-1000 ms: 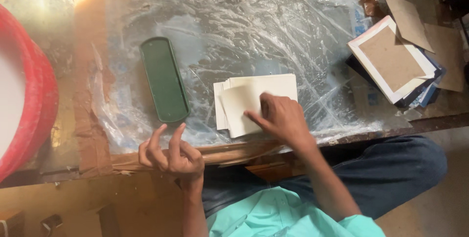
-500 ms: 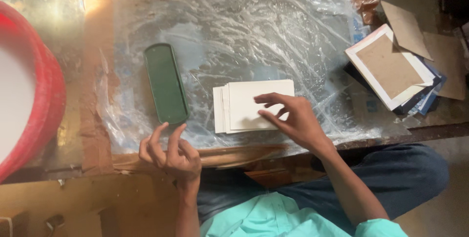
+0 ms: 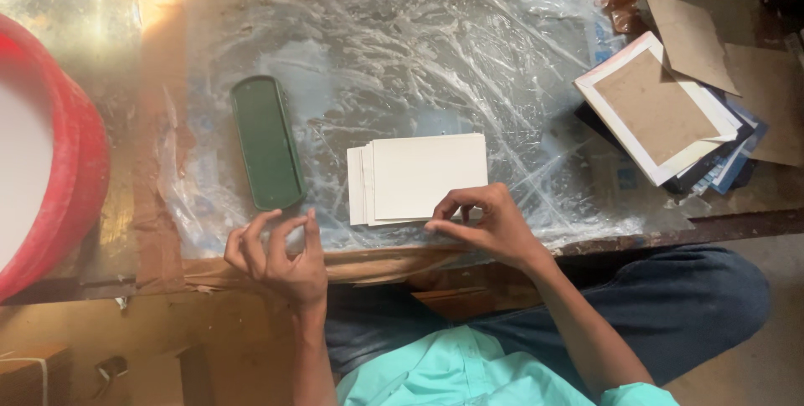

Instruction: The person sits on the floor and repeatedly smooths the edges and surfaces of small white paper sheets using a green rectangular tool. The person opens and closes the sheets, aligns them, and rubs the tool along the edges and faces.

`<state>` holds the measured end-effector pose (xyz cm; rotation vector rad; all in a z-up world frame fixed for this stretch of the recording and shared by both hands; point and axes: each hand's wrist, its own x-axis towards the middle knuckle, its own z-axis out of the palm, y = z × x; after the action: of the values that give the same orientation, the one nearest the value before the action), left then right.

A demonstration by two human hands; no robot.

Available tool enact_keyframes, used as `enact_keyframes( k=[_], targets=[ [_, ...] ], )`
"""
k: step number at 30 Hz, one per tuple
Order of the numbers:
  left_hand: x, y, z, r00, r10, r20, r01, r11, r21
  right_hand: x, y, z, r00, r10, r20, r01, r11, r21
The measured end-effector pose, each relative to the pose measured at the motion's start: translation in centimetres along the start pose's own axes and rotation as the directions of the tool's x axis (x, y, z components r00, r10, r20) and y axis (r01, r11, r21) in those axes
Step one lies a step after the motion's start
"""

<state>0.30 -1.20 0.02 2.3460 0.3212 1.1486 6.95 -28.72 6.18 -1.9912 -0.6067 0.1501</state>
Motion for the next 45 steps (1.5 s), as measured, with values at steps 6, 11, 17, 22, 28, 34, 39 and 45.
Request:
enact_keyframes(
  k=[6, 11, 17, 22, 28, 34, 39, 45],
  targets=[
    [0.3, 0.1, -0.1, 0.999, 0.012, 0.042, -0.011, 1.000, -0.018, -0.5, 0.4, -0.6, 0.998, -0.057, -0.018, 0.059, 0.986, 0.157],
    [-0.3, -0.6, 0.3, 0.999, -0.024, -0.024, 0.024, 1.000, 0.013, -0.1, 0.9, 0.2, 0.990, -0.132, -0.040, 0.136, 0.983, 0.126],
    [0.2, -1.3, 0.0, 0.998, 0.009, -0.065, -0.017, 0.994, -0.111, -0.7, 0.9, 0.1, 0.999, 0.011, -0.045, -0.004, 0.986, 0.166],
    [1.4, 3.4, -1.2, 0.997, 0.009, -0.081, -0.027, 0.977, -0.213, -0.9, -0.8, 0.6, 0.953, -0.227, -0.202, 0.233, 0.972, 0.007],
    [3.1, 12.6, 0.2, 0.878, -0.198, 0.436, 0.473, 0.217, -0.854, -2.1, -1.3, 3.2, 0.851, -0.525, 0.003, 0.516, 0.835, -0.193],
    [4.0, 16.1, 0.6, 0.927, 0.036, 0.374, 0.376, -0.087, -0.923, -2.9, -1.4, 2.2, 0.987, -0.124, -0.103, 0.148, 0.951, 0.273],
    [2.2, 13.9, 0.0, 0.957, 0.066, 0.281, 0.282, -0.005, -0.959, -1.8, -2.2, 1.0, 0.853, -0.273, -0.445, 0.124, 0.934, -0.335],
    [9.7, 4.8, 1.6, 0.988, 0.144, 0.055, -0.149, 0.984, 0.098, -2.1, -0.1, -1.9, 0.890, -0.181, -0.418, -0.062, 0.861, -0.505]
  ],
)
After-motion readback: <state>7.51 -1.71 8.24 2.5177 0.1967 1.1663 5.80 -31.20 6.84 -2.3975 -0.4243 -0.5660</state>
